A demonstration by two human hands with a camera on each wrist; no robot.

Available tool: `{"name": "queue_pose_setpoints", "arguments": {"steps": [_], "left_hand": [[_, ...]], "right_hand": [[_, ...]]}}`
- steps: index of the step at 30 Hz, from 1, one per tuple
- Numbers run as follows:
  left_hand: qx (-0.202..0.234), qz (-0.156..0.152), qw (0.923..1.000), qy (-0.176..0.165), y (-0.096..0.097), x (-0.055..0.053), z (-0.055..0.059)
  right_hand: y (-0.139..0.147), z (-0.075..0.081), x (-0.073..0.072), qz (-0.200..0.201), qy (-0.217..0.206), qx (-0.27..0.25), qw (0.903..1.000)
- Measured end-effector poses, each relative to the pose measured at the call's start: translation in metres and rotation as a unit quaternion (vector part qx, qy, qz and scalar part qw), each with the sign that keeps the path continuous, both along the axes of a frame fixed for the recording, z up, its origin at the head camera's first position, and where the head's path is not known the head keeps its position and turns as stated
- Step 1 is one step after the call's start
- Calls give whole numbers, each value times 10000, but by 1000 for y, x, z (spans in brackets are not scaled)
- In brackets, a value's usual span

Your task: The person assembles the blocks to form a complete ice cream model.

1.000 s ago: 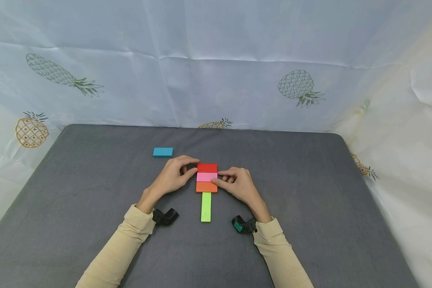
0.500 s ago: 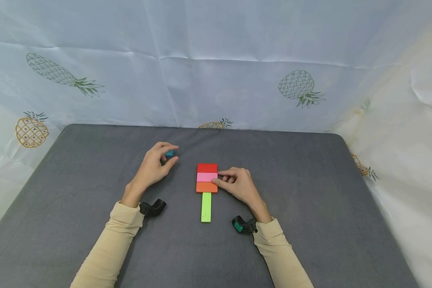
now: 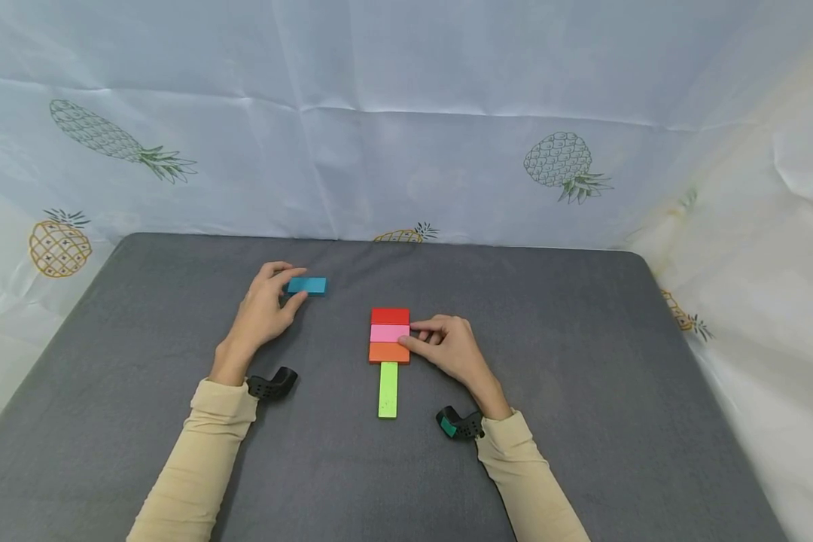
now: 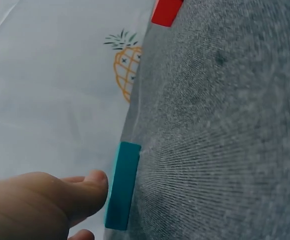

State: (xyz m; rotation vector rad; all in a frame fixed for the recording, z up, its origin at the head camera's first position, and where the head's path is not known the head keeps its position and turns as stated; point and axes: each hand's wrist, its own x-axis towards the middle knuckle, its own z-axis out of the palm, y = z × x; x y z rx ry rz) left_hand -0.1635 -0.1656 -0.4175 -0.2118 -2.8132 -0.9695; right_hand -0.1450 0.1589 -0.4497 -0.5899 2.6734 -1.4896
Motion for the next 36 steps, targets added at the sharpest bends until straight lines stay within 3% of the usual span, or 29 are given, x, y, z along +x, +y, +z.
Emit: {"name": "queue_pose_setpoints", "arguments": {"steps": [10,26,36], "left_hand": [[-126,183,9993,-309,2,0,-6],[143,275,9994,-120,3,-2,-14],[194,375,9984,-382,4,-2,-11]], "right_hand": [[0,-2,-1,22,48,38,10000],[1,-1,0,3,61,54,10000],[1,0,0,-9,-14,63,10000]]}}
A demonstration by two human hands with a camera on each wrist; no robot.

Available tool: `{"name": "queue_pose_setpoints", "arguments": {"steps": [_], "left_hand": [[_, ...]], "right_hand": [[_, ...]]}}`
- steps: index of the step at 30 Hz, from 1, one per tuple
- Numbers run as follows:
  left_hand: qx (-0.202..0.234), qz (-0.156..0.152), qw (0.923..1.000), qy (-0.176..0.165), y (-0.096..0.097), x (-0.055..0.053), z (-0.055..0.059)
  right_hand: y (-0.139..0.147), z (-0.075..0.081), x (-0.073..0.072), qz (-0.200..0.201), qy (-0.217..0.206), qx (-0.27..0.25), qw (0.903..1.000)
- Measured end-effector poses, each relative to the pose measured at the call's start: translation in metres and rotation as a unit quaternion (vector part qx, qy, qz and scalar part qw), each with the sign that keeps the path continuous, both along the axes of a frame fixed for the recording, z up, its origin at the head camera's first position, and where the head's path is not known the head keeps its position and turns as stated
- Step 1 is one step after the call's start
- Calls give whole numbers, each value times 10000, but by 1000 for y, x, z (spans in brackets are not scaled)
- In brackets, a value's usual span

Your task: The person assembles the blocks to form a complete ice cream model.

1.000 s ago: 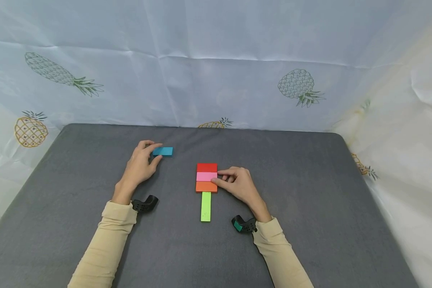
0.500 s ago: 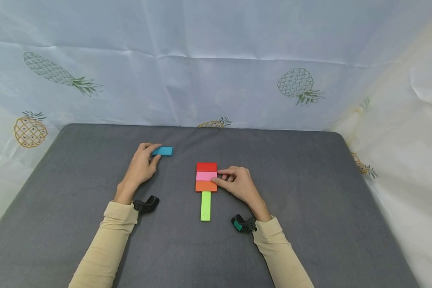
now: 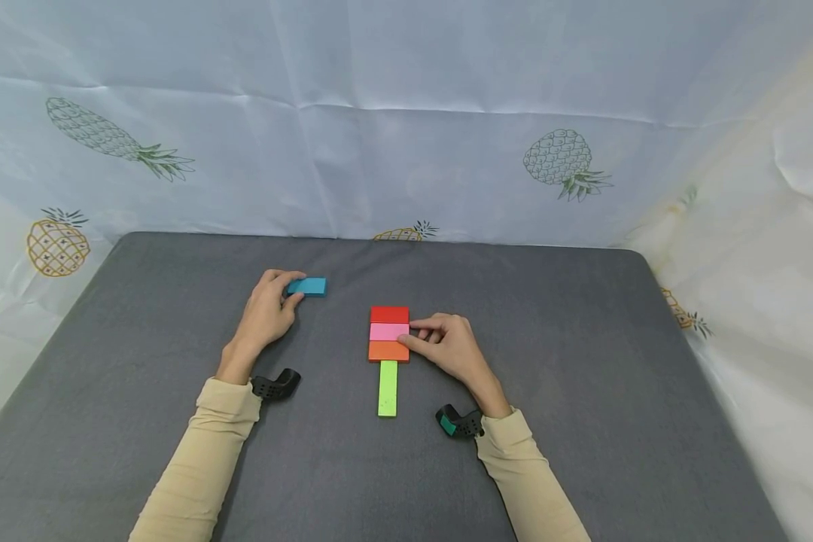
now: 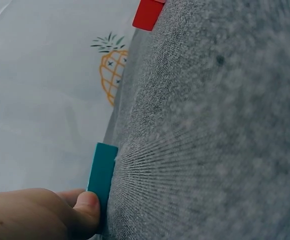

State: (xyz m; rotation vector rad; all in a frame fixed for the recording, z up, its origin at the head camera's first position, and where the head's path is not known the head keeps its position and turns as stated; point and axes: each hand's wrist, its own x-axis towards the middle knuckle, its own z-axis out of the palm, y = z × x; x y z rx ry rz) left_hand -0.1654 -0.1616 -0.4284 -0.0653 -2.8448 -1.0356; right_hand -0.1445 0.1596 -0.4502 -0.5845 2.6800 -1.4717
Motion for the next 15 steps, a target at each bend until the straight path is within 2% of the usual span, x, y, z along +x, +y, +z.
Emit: {"name": "queue_pose_setpoints", "arguments": {"steps": [8,15], "left_hand": [[-4,-95,9999,93,6,1,2],[66,-337,9990,301,18,3,3]], "right_hand": [[0,-1,0,23,49,-27,10000],[-1,-1,0,40,76,-31,10000]]}}
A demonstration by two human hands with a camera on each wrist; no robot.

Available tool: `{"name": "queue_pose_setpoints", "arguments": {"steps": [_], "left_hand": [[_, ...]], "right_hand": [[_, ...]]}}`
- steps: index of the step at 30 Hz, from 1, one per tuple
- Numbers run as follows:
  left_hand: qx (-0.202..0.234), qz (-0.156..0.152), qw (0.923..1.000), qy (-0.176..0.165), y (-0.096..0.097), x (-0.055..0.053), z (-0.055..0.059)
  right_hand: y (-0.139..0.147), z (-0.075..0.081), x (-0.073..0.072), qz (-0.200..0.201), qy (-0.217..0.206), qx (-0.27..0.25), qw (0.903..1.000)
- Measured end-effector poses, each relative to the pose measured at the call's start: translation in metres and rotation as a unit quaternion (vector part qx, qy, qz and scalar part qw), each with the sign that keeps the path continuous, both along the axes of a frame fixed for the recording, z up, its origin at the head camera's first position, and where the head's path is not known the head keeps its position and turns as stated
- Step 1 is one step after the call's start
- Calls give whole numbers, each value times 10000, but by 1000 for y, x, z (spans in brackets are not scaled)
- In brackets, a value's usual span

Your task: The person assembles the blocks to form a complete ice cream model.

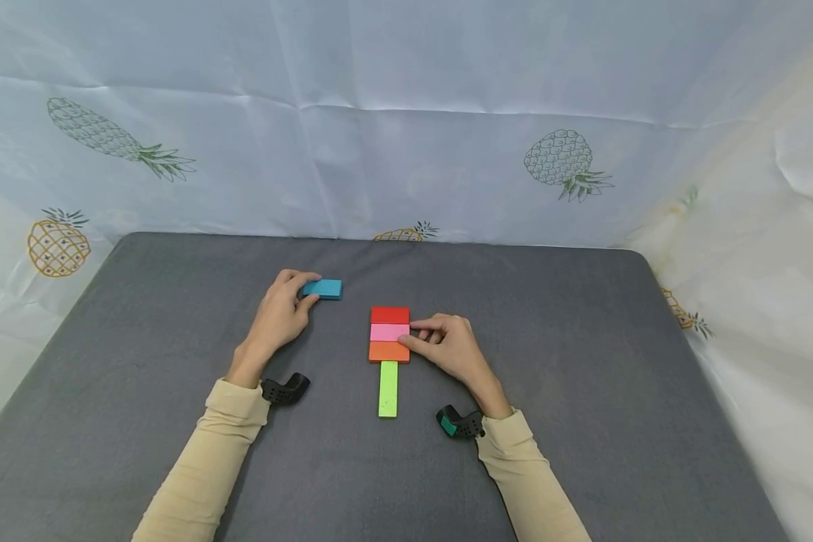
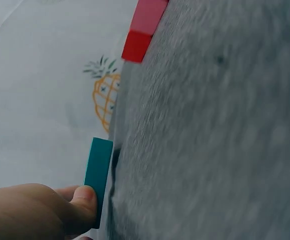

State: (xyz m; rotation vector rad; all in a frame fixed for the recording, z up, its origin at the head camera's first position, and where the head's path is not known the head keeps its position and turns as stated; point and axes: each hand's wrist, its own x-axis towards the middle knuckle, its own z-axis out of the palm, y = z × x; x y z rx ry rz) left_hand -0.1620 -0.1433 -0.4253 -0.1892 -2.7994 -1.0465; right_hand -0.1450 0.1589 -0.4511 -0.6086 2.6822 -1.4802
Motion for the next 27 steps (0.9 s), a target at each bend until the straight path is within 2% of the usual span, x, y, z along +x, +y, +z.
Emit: {"name": "queue_pose_setpoints", "arguments": {"steps": [14,27], "left_hand": [[-111,-424,9980,445,30,6,-3],[-143,-415,9977,508,42,7,-9]], "right_hand": [[0,0,0,-17,-29,11,10000],[0,0,-1,-46,-60,44,10000]]}}
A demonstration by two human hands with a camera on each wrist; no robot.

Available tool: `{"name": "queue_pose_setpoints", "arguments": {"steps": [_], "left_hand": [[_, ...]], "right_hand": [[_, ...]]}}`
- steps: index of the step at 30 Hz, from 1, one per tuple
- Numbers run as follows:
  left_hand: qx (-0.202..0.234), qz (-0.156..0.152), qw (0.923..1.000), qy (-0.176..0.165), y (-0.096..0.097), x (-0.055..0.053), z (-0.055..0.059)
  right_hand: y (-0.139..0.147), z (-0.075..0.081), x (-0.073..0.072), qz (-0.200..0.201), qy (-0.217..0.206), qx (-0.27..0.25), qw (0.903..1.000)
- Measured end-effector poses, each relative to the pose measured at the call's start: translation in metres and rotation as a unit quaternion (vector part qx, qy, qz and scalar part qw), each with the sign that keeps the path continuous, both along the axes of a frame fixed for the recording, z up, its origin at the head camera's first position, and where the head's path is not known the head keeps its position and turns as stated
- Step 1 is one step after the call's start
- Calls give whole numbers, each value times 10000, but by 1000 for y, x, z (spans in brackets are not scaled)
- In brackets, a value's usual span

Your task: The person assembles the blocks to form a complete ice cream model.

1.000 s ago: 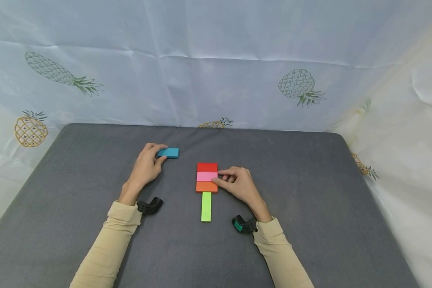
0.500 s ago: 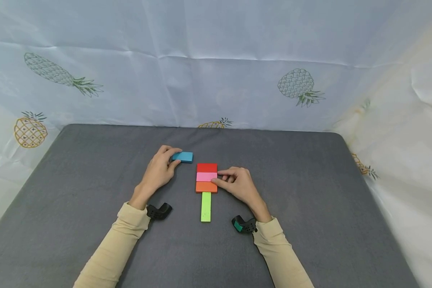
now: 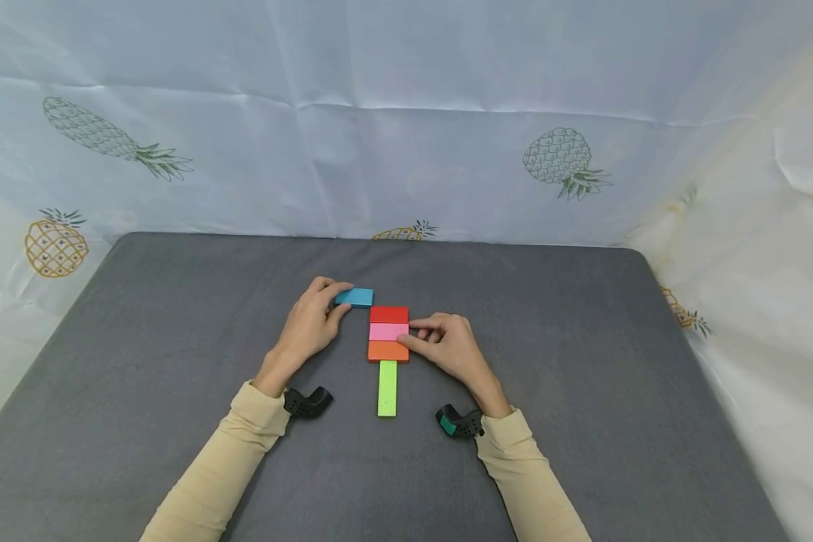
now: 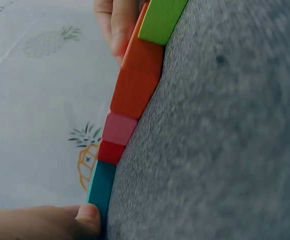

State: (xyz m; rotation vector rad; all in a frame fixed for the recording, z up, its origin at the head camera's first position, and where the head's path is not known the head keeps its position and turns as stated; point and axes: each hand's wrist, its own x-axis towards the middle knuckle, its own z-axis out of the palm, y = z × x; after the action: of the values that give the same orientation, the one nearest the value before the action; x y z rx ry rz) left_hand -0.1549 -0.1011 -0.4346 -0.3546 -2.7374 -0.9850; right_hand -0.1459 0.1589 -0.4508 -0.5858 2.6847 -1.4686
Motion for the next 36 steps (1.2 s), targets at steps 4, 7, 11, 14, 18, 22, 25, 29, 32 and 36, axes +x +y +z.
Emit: {"name": "queue_pose_setpoints", "arguments": {"steps": [4,7,11,14,18,22,25,29,32,36], "left_hand": [[-62,12,9999,94,3,0,-1],[-98,24,9998,142,5,0,-2],[-146,49,9997,169,6,1,-2],[-205,64,9996,172,7,0,-2],[-274,56,9995,159,10,0,-2],[-308,31,9994,140,12,0,-3],[-305,41,9994,145,14,-1,-4],[-296,48,9994,199,15,-2,-5],[-302,39,9993,217,15,-2,-5],[-325,5,9993,203,15,-2,-6]], "right_hand": [[0,-1,0,-15,-9,4,10000],[0,-2,-1,-17,-17,-5,10000],[0,-1,-1,-12,-16,3,10000],[0,0,-1,-21,-39,16,10000],[0,1,-1,-50,-74,39,10000],[0,1,0,-54,-68,45,10000],[0,1,0,-41,-57,38,10000],[-1,2,-1,-35,-55,20,10000],[-1,2,-1,-37,-64,20,10000],[0,1,0,-30,-70,26,10000]]}}
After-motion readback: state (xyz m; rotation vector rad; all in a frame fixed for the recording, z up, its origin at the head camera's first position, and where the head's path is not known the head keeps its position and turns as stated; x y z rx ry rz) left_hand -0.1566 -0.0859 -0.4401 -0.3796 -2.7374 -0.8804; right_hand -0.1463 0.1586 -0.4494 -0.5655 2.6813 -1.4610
